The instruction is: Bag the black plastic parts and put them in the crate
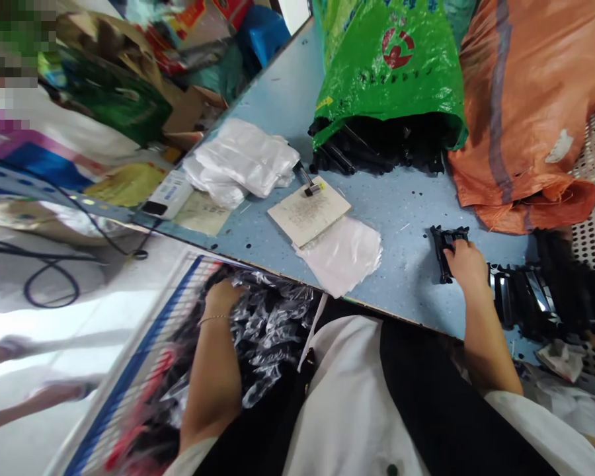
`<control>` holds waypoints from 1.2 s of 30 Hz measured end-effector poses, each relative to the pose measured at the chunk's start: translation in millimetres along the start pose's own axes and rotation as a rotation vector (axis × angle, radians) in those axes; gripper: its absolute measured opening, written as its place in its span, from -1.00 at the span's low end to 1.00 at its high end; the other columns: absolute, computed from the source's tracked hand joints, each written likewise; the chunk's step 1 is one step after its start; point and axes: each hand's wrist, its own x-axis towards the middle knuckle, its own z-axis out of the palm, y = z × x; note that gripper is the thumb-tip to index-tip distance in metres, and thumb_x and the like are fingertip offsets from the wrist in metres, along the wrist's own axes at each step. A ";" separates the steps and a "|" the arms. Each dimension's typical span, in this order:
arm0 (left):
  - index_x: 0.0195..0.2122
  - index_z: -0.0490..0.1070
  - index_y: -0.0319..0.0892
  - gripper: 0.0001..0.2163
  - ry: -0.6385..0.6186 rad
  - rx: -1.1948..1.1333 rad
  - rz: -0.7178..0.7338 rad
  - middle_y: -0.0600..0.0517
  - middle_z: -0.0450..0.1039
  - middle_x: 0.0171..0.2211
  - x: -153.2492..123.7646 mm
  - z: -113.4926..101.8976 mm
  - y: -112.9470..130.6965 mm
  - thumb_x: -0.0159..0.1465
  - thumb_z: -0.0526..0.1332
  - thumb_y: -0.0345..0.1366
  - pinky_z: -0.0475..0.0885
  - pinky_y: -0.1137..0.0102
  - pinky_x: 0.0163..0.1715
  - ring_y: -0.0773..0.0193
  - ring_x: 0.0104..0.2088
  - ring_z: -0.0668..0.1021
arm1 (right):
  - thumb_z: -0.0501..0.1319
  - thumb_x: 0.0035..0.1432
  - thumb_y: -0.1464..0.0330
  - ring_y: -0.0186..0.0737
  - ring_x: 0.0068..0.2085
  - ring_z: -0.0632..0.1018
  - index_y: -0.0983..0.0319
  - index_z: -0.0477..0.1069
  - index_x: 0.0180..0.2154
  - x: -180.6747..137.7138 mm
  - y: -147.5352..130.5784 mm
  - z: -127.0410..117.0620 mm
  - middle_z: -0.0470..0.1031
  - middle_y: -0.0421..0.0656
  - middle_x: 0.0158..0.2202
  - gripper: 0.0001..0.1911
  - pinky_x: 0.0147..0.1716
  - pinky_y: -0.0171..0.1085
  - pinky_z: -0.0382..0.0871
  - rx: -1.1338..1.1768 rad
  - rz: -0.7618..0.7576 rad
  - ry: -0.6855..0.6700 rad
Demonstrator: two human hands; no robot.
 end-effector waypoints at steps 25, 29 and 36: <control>-0.44 0.42 -0.18 -0.94 -0.155 -1.156 0.455 0.11 0.47 -0.51 -35.9 61.3 212.8 0.04 0.28 -0.39 0.38 0.45 -0.46 0.37 -0.52 0.47 | 0.40 -0.04 0.27 -0.24 -0.42 0.50 0.20 0.47 -0.38 -80.6 -47.2 58.0 0.55 -0.14 -0.42 -0.80 -0.52 -0.32 0.36 1.799 0.276 -0.877; -0.45 0.43 -0.19 -0.87 -0.160 -1.159 0.442 0.12 0.46 -0.53 -39.8 60.7 212.2 0.00 0.37 -0.33 0.38 0.45 -0.45 0.36 -0.51 0.48 | 0.35 0.06 0.35 -0.28 -0.41 0.52 0.28 0.48 -0.31 -77.9 -61.2 62.9 0.60 -0.01 -0.32 -0.85 -0.62 -0.41 0.28 1.988 0.373 -1.083; -0.42 0.34 -0.17 -0.78 -0.215 -1.232 0.420 0.13 0.45 -0.50 -40.7 62.2 215.0 -0.03 0.38 -0.34 0.38 0.45 -0.43 0.38 -0.49 0.47 | 0.34 0.08 0.28 -0.34 -0.48 0.41 0.24 0.46 -0.29 -75.5 -45.6 45.7 0.50 -0.11 -0.40 -0.82 -0.70 -0.44 0.19 1.971 0.389 -1.156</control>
